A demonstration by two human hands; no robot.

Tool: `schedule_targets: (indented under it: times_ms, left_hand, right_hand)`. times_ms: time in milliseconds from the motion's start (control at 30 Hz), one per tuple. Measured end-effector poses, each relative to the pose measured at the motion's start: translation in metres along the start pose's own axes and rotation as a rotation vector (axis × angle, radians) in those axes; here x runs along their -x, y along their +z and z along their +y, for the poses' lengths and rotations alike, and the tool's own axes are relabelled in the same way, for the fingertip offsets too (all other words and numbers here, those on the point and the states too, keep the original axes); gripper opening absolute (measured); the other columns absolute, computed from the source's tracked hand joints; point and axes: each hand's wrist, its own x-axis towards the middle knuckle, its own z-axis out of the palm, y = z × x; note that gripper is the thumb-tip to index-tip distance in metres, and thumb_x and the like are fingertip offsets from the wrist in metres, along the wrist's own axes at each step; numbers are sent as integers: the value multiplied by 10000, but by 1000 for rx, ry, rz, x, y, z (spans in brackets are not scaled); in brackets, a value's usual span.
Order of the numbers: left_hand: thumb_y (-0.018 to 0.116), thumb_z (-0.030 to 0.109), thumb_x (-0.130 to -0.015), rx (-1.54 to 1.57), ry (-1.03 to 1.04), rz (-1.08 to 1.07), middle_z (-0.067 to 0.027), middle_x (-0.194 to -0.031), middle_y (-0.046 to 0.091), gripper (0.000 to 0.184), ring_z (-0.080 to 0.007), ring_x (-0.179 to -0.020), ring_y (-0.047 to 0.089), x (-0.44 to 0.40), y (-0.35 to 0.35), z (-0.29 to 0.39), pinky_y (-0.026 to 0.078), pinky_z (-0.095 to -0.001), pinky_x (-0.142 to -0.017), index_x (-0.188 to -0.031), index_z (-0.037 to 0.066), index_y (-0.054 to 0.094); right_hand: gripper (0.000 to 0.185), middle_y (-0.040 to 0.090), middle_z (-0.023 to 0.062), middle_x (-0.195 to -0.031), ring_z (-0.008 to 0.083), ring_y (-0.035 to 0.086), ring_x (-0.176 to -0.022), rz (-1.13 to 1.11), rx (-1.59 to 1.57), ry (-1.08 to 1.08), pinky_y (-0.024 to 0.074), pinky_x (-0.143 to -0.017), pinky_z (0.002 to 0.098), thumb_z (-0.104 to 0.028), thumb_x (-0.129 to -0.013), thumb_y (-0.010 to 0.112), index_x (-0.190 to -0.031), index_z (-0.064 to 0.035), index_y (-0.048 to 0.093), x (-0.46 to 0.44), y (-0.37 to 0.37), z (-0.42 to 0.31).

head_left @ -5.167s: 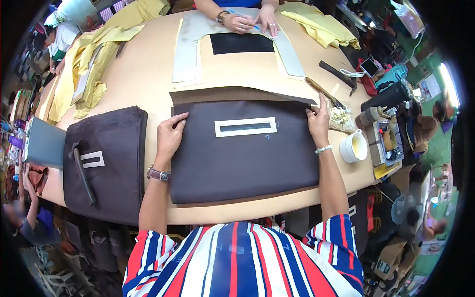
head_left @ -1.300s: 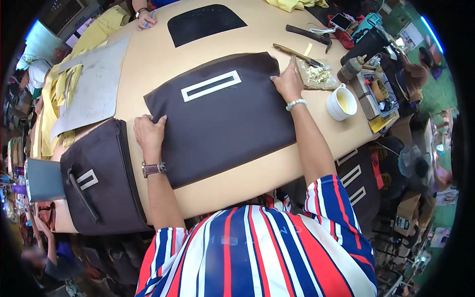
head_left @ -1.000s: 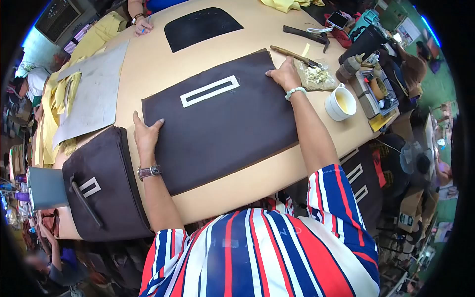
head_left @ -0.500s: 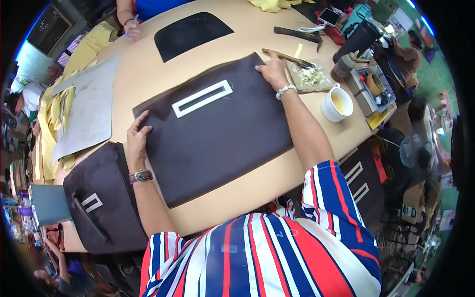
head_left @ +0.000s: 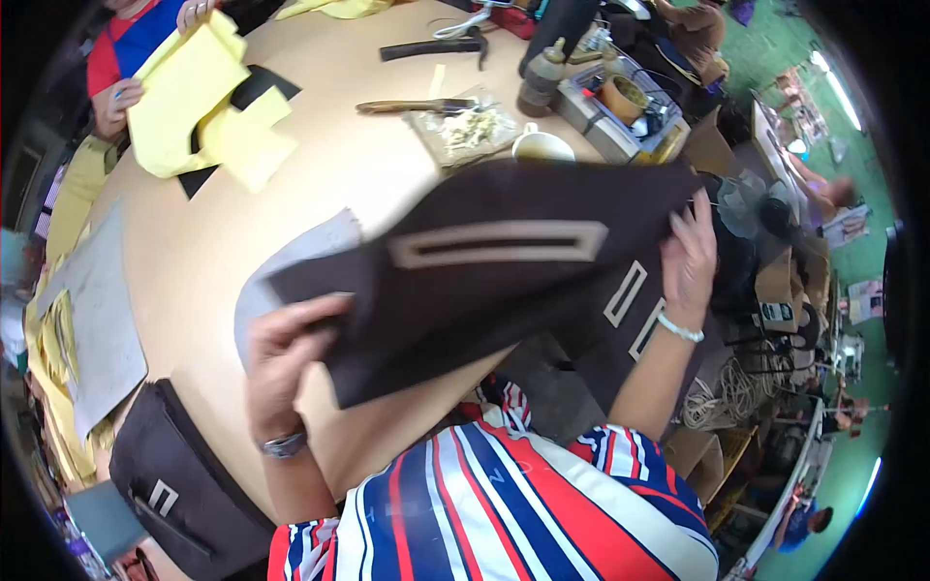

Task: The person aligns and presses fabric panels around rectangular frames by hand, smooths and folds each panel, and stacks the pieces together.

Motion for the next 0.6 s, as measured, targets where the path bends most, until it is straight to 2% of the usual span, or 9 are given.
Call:
schedule_targets:
  times_ms: [33,100,167,233,367,433,500,567,600]
  left_hand:
    - [473,-67,-707,-3,-109,-165,-63,-997,647,388,-111,-771,583,-12,21,-2,454,-230,-710,-1065,-34,621]
    - [459,-65,-685,129,10,-403,-77,-901,652,417,-134,-669,558,-31,78,-16,444,-253,-637,-1062,-7,628]
    - [524,-29,-697,-28,-8,-708,-126,-903,657,408,-186,-769,598,-41,124,-29,465,-258,-698,-1089,26,621]
    - [534,-28,-680,-114,91,-944,-164,-888,651,423,-194,-732,599,-42,168,-31,467,-272,-699,-1090,39,620]
    - [527,-50,-735,163,-186,-1295,-141,-937,660,415,-120,-751,588,-22,234,-63,459,-251,-719,-1131,48,601]
    - [528,-28,-806,255,-257,-1197,-90,-995,663,371,-83,-776,572,-14,252,-75,456,-240,-733,-1162,59,586]
    - [529,-9,-833,372,-290,-996,-53,-995,663,349,-64,-788,559,-9,262,-85,455,-234,-740,-1170,62,583]
    - [525,6,-850,258,-408,-772,1,-905,641,340,-40,-747,523,-5,272,-114,450,-214,-706,-1181,64,578]
    - [525,9,-850,185,-430,-677,6,-893,631,339,-36,-738,516,-6,274,-121,450,-210,-696,-1181,63,578]
  right_hand:
    - [612,342,122,-1376,213,341,-1253,64,69,-5,242,-1049,302,3,-789,507,-1356,51,281,6,-34,-2]
    - [610,323,133,-1387,210,323,-1263,159,172,47,215,-1056,303,-38,-781,520,-1346,49,307,23,-96,-6]
    - [607,360,145,-1361,213,362,-1232,296,428,73,247,-1035,299,-54,-766,510,-1335,50,326,47,-171,-6]
    - [617,411,147,-1316,211,400,-1194,385,649,199,281,-1003,285,-69,-738,498,-1325,49,348,70,-229,-23]
    - [543,535,169,-1175,222,540,-1032,491,1188,423,398,-865,279,-111,-779,457,-1292,54,389,76,-295,-66]
    - [523,569,184,-1142,264,565,-1016,328,1507,98,427,-842,324,-108,-784,475,-1276,51,402,56,-361,-55]
    - [504,588,220,-1091,324,564,-1024,276,1470,49,424,-865,364,-78,-775,477,-1264,32,421,22,-341,-39]
    - [509,539,231,-1178,301,521,-1113,226,1470,237,385,-935,341,-19,-773,445,-1276,36,395,-15,-322,-11]
    - [517,556,233,-1146,317,536,-1087,194,1463,203,394,-925,349,-21,-776,455,-1285,26,383,-34,-314,10]
